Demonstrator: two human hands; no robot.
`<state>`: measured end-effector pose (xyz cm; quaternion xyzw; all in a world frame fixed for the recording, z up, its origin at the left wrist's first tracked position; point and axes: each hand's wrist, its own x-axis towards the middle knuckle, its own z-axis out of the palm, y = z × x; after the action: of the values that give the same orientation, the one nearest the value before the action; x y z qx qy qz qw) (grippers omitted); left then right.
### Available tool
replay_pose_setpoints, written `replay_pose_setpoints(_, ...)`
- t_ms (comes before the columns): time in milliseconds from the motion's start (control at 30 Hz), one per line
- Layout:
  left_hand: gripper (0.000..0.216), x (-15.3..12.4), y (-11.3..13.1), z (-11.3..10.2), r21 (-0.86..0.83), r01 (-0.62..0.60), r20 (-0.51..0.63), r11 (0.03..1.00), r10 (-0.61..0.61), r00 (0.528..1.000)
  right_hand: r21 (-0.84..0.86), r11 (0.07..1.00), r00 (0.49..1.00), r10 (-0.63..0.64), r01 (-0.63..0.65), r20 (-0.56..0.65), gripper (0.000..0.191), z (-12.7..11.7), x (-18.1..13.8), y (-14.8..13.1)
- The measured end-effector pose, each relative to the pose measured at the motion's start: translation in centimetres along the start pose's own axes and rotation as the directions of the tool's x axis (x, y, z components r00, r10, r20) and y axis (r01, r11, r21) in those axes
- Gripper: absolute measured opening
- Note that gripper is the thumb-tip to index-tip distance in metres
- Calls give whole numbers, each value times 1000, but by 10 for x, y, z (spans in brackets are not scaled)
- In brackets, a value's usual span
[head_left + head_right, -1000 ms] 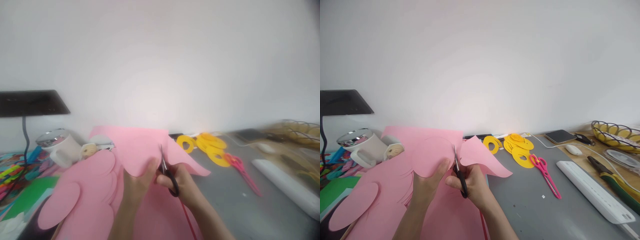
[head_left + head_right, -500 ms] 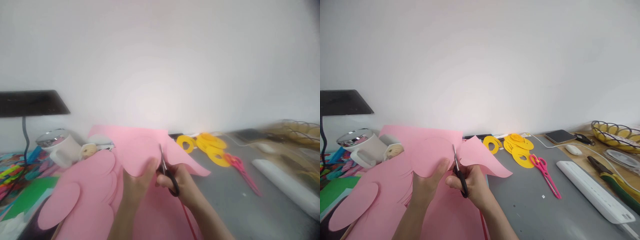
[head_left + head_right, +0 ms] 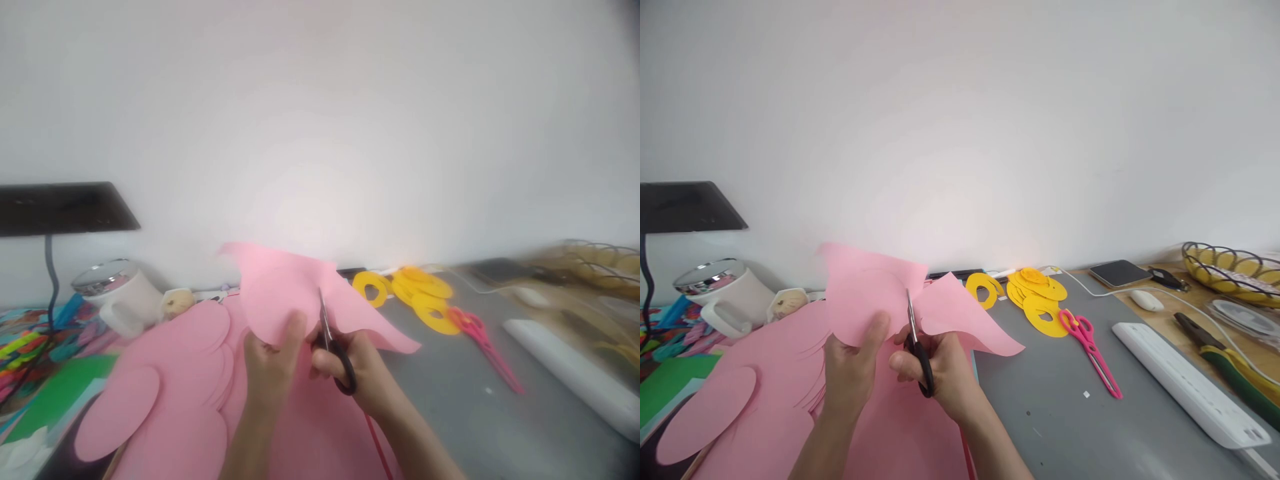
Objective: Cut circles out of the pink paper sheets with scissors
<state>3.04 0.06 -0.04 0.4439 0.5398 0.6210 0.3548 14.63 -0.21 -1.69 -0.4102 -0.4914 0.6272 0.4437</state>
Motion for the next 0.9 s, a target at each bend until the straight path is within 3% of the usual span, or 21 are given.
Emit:
replay_pose_setpoints(167, 23, -2, -1, 2, 13, 3, -54, 1000, -3, 999, -3, 998, 998, -55, 55, 18, 32, 1, 1, 0)
replay_pose_setpoints(333, 19, -1, 1, 0, 36, -32, 20, 999, 32, 999, -25, 996, 996, -85, 86, 28, 43, -3, 2, 1)
replay_pose_setpoints(700, 23, -3, 8, 0, 93, -1, 0, 996, 2, 1000, 0, 992, 990, -129, 129, 48, 42, -5, 3, 4)
replay_pose_setpoints(900, 22, 0, 4, 1, 20, 19, -17, 1000, -19, 1000, 6, 988, 987, -151, 151, 53, 39, -4, 2, 4)
